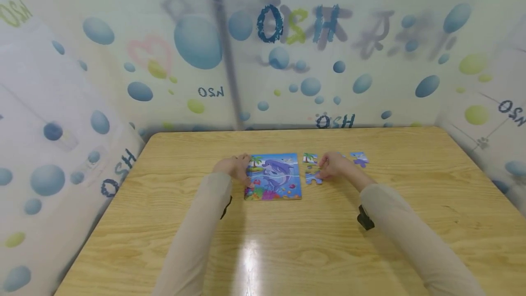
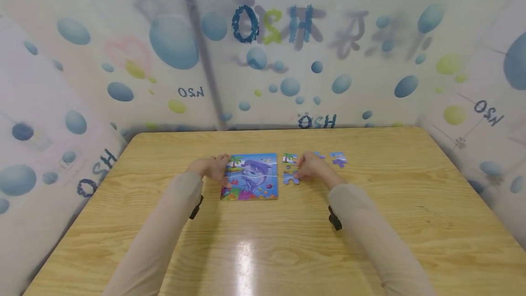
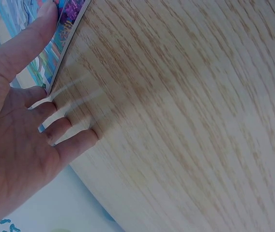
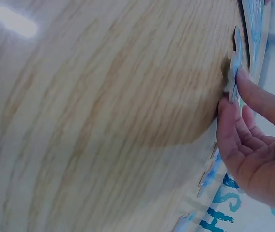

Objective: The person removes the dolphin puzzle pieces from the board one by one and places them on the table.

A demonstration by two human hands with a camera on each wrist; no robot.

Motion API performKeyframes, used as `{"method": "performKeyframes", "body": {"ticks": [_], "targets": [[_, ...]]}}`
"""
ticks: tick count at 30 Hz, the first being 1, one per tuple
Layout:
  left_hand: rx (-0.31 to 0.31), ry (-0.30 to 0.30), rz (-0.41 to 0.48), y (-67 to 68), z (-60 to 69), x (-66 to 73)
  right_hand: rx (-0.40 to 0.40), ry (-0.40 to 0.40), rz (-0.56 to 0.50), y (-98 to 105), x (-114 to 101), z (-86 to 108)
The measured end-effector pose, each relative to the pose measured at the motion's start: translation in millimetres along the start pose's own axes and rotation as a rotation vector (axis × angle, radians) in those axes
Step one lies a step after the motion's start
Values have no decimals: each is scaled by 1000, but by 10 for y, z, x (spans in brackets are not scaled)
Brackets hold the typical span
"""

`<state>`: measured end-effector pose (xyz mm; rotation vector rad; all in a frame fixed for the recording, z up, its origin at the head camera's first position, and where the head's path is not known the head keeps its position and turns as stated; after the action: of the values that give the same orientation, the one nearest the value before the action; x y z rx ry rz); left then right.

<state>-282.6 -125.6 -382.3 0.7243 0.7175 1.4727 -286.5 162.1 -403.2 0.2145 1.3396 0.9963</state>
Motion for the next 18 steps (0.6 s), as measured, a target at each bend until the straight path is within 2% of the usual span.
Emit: {"method": "performKeyframes", "body": {"ticks": [3, 8, 13, 18], "targets": [[0, 1, 5, -10, -7, 0, 29, 3, 61, 10, -22, 0], [3, 6, -1, -13, 0, 2, 50, 26, 95, 21, -6, 5], [1, 8, -8, -12, 22, 4, 39, 97, 60, 60, 0, -26], [8, 10, -6, -4, 34, 6, -24, 166, -21, 52, -93, -73]]}}
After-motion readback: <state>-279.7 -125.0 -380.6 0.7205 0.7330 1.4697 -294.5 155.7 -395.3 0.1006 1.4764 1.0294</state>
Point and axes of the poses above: each hand's wrist, its own z-axis away from the middle knuckle, its own y-axis out of the back of the hand, x = y × z, the point moved 2 cm from there along -z, towards the middle knuckle, and after that the axes turned 12 degrees about y, right-handed, at the moved point
